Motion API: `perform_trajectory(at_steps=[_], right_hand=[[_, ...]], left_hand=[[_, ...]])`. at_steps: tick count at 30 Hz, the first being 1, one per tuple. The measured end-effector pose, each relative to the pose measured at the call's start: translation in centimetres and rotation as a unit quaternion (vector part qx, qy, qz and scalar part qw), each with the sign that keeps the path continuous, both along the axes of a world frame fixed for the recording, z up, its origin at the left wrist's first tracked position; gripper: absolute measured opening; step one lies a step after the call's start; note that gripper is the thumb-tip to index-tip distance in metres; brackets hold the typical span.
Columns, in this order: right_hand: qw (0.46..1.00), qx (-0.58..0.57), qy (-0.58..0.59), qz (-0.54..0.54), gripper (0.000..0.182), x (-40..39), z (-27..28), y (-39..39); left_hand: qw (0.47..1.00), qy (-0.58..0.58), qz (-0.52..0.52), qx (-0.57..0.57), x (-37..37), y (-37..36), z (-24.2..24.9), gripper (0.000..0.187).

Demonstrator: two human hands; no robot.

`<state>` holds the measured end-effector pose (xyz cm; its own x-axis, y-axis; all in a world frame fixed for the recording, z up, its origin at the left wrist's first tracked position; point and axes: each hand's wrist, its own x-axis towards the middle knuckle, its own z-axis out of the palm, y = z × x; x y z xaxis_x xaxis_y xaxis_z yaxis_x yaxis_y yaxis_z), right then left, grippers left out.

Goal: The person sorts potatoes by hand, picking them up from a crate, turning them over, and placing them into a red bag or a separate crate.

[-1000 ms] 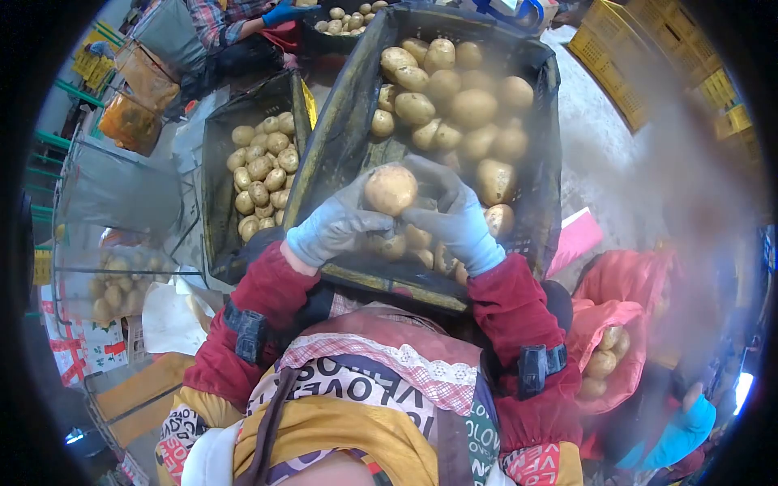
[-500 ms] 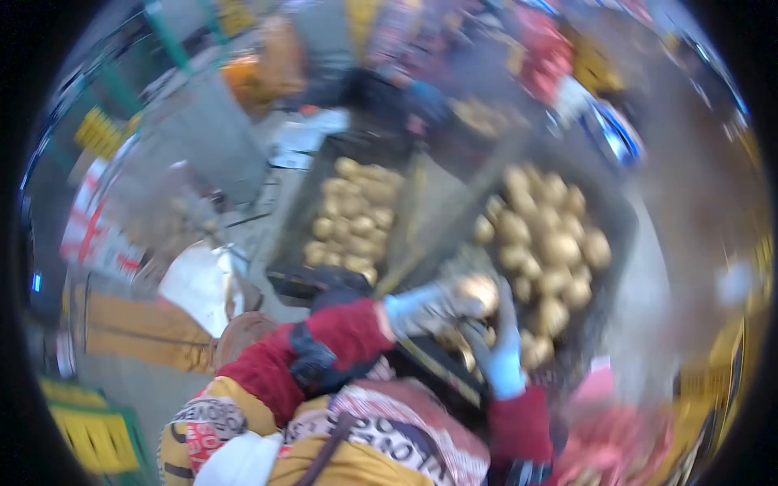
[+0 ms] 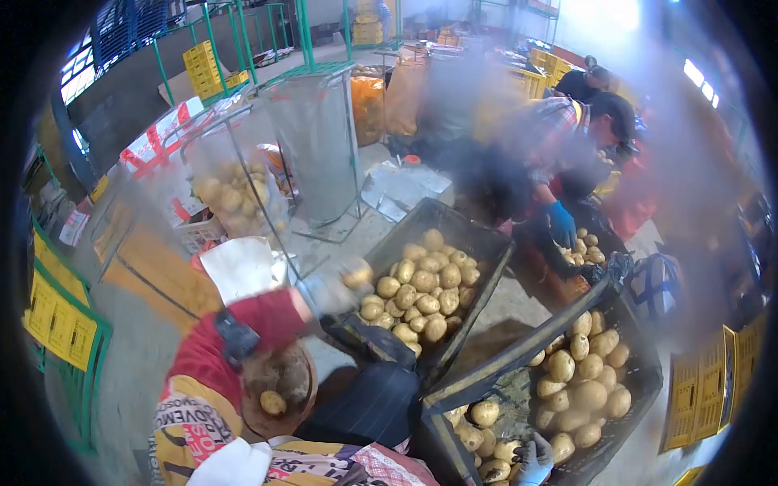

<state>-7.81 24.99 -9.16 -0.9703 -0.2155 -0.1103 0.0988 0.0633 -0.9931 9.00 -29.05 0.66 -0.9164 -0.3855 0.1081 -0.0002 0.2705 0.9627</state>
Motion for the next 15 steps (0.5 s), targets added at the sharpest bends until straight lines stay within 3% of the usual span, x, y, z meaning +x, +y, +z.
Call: perform_trajectory(at_steps=[1,2,3,4,5,7,9,11,12,13,14,15], right_hand=[[1.000,-0.006,-0.009,0.023,0.023,-0.2,-1.0,0.3],[1.000,-0.004,-0.006,0.026,0.023,-0.3,-1.6,0.4],[0.999,-0.003,-0.004,0.032,0.023,-0.3,-2.0,0.4],[1.000,-0.004,-0.004,0.030,0.023,-0.3,-1.9,0.4],[0.999,0.014,-0.017,0.030,0.023,-0.4,-1.9,0.5],[0.999,0.030,-0.023,0.028,0.023,-0.3,-0.1,-0.2],[0.997,0.070,-0.030,0.029,0.030,1.0,3.4,-1.3],[0.995,0.011,0.096,0.009,0.019,0.4,3.0,-1.8],[0.948,0.193,0.253,-0.002,0.020,-1.5,-0.4,0.8],[0.980,0.143,0.126,-0.052,0.021,-0.3,3.8,-0.9],[0.992,0.065,0.084,-0.066,0.021,-1.5,1.4,1.5],[0.971,0.117,0.191,-0.087,0.026,-0.6,5.0,0.3]], left_hand=[[0.994,0.078,0.069,0.027,-0.3,-5.0,0.1,0.009],[0.977,0.154,0.137,0.056,-0.9,-10.8,0.8,0.011],[0.899,0.289,-0.210,0.253,-2.5,-19.4,3.1,0.014],[0.895,0.289,0.014,0.340,-2.6,-22.0,7.7,0.017],[0.895,0.290,0.014,0.338,-3.8,-23.7,11.7,0.017],[0.864,0.373,0.255,0.222,-6.4,-26.5,17.7,0.042],[0.881,0.336,0.276,0.186,-10.6,-30.7,14.8,0.040],[0.905,0.276,0.284,0.154,-13.3,-27.7,12.7,0.038],[0.916,0.220,0.189,0.276,-13.9,-20.5,12.7,0.034],[0.902,0.141,0.088,0.398,-15.2,-13.8,11.8,0.031],[0.913,0.078,0.012,0.400,-16.6,-10.2,9.7,0.028],[0.913,0.018,-0.063,0.402,-17.4,-7.0,7.1,0.026]])
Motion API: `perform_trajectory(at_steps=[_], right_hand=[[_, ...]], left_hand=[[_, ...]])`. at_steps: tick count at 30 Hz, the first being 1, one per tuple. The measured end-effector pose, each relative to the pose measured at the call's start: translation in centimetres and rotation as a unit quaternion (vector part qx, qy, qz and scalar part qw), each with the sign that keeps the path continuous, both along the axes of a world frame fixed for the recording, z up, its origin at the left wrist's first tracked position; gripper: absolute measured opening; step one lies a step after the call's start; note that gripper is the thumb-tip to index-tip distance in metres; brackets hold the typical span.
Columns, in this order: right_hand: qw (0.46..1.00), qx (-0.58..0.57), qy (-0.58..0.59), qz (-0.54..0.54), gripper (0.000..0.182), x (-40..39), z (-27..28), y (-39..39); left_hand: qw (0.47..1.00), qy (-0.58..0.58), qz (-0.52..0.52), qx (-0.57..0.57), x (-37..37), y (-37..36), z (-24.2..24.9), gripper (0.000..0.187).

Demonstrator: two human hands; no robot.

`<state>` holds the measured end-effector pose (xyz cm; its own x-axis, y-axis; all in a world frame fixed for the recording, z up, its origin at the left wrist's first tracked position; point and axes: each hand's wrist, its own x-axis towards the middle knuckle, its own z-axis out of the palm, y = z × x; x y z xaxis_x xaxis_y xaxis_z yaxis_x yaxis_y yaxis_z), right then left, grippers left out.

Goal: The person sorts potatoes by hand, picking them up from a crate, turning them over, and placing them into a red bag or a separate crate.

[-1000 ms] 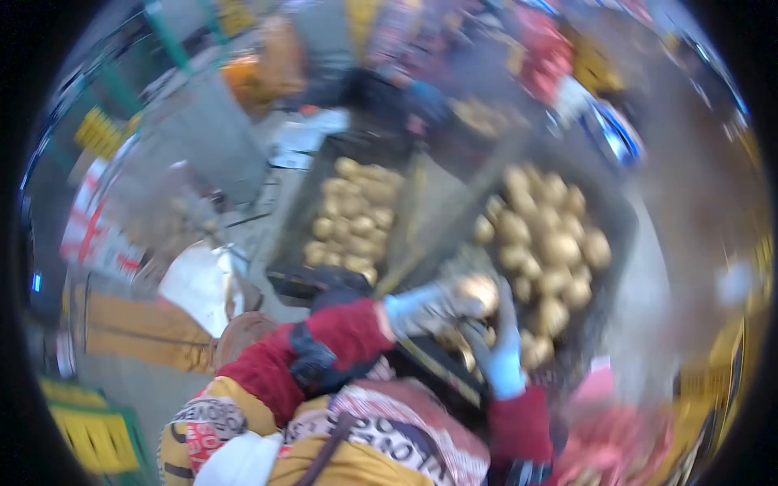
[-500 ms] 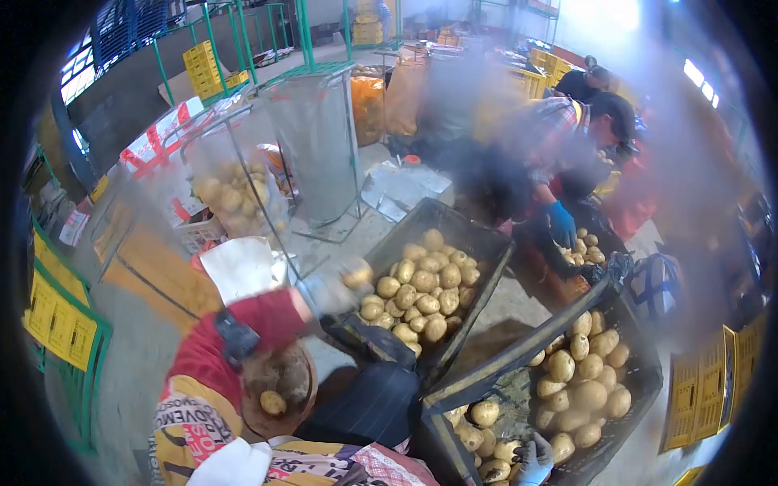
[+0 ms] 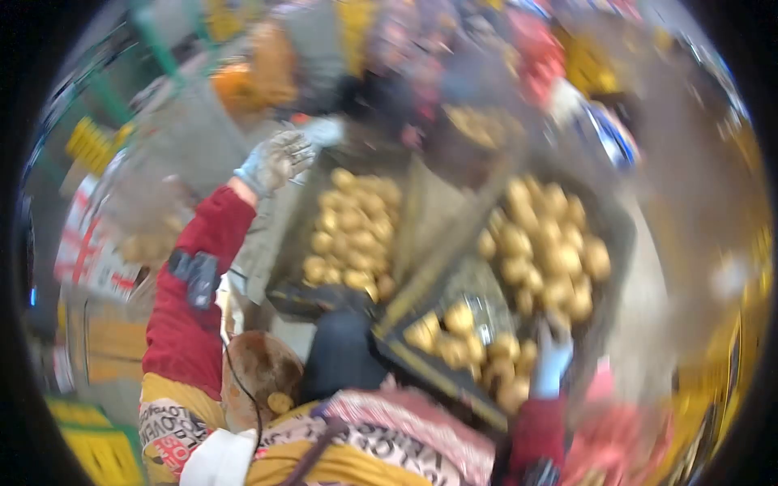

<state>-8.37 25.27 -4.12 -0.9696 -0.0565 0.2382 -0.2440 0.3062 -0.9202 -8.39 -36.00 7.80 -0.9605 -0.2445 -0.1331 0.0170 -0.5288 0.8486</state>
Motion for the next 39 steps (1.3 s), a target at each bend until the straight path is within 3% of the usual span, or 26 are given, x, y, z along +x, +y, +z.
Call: perform_trajectory(at_steps=[1,2,4,6,7,8,12,15,16,19,20,21,22,24,26,27,29,30,31,32,34,35,36,37,38,39], right_hand=[[0.991,-0.114,-0.052,-0.044,0.037,-1.5,-3.7,1.9],[0.937,0.268,0.217,-0.047,0.051,-1.5,-3.4,3.3],[0.975,0.179,0.078,-0.106,0.068,-0.5,-0.5,2.1],[0.995,-0.005,-0.002,-0.099,0.063,-0.3,-1.3,0.9],[0.989,-0.132,-0.053,-0.044,0.057,-0.3,-2.0,0.5],[0.987,-0.136,-0.058,-0.054,0.057,-0.2,-2.1,-0.3],[0.972,-0.204,-0.112,0.017,0.048,-0.2,-2.0,-1.2],[0.995,-0.069,-0.073,0.007,0.043,-1.2,-4.0,-0.7],[0.999,-0.015,-0.045,0.004,0.043,-1.8,-5.4,-0.4],[0.988,0.072,-0.134,-0.005,0.042,-0.6,-1.0,-1.1],[0.988,0.069,-0.137,-0.005,0.042,-0.5,-0.9,-1.3],[0.977,-0.085,-0.198,-0.001,0.042,-0.6,-1.0,-1.4],[0.938,-0.237,-0.254,0.004,0.043,-0.6,-1.0,-1.6],[0.928,-0.236,-0.288,0.000,0.047,0.6,1.8,-1.4],[0.813,-0.345,-0.454,0.121,0.052,1.3,2.9,-1.5],[0.777,-0.434,-0.413,0.192,0.044,2.2,2.0,-2.1],[0.749,-0.464,-0.418,0.220,0.046,2.9,1.8,-2.1],[0.719,-0.497,-0.422,0.244,0.048,2.9,2.1,-2.1],[0.738,-0.475,-0.401,0.262,0.049,3.0,2.4,-2.2],[0.740,-0.469,-0.402,0.266,0.049,2.8,2.5,-2.3],[0.735,-0.476,-0.380,0.297,0.047,2.7,2.7,-2.8],[0.822,-0.383,-0.299,0.296,0.048,3.4,3.7,-2.9],[0.823,-0.377,-0.302,0.300,0.048,3.0,1.6,-2.7],[0.870,-0.262,-0.251,0.334,0.050,2.3,-2.3,-2.0],[0.900,-0.143,-0.195,0.363,0.053,2.1,-1.8,-2.7],[0.899,-0.137,-0.198,0.365,0.053,2.4,-1.3,-2.9]], left_hand=[[0.998,-0.035,-0.061,-0.005,-0.9,3.8,-1.7,0.028],[0.989,-0.028,-0.076,-0.121,-1.0,10.7,-1.0,0.035],[0.956,-0.013,-0.188,-0.226,-2.3,19.2,-2.1,0.041],[0.926,0.025,-0.332,-0.176,-3.0,26.0,-4.5,0.040],[0.842,0.022,-0.392,-0.369,-2.9,29.8,-4.9,0.042],[0.718,0.024,-0.432,-0.546,-3.0,32.9,-5.0,0.044],[0.333,-0.074,-0.582,-0.738,-4.6,40.4,-14.4,0.054],[0.354,-0.041,-0.536,-0.765,-3.1,40.1,-19.8,0.067],[0.391,-0.036,-0.503,-0.770,-3.0,39.7,-21.5,0.071],[0.337,-0.017,-0.511,-0.791,-3.4,38.7,-19.9,0.073],[0.407,0.011,-0.471,-0.782,-3.9,38.2,-19.4,0.073],[0.475,0.037,-0.427,-0.768,-4.0,38.0,-18.7,0.073],[0.520,0.018,-0.417,-0.745,-3.4,39.6,-13.2,0.074],[0.629,0.101,-0.358,-0.683,-3.1,39.9,-9.7,0.076],[0.712,0.159,-0.340,-0.594,-1.2,39.9,-5.1,0.085],[0.724,0.188,-0.318,-0.583,-0.3,39.5,-4.0,0.086],[0.738,0.218,-0.290,-0.570,1.1,38.8,-4.0,0.087],[0.803,0.210,-0.259,-0.493,1.7,38.5,-5.0,0.087],[0.860,0.201,-0.225,-0.412,2.3,38.1,-5.5,0.086],[0.862,0.202,-0.218,-0.411,3.0,38.0,-5.6,0.086],[0.960,0.082,-0.246,-0.107,4.6,38.0,-6.0,0.085],[0.963,0.085,-0.230,-0.108,5.1,37.6,-6.6,0.080],[0.965,0.086,-0.224,-0.104,5.2,37.3,-7.1,0.080],[0.960,0.109,-0.225,-0.126,5.2,37.1,-7.5,0.076],[0.954,0.131,-0.227,-0.148,5.3,36.6,-8.0,0.072],[0.940,0.176,-0.221,-0.191,5.2,36.3,-8.5,0.074]])
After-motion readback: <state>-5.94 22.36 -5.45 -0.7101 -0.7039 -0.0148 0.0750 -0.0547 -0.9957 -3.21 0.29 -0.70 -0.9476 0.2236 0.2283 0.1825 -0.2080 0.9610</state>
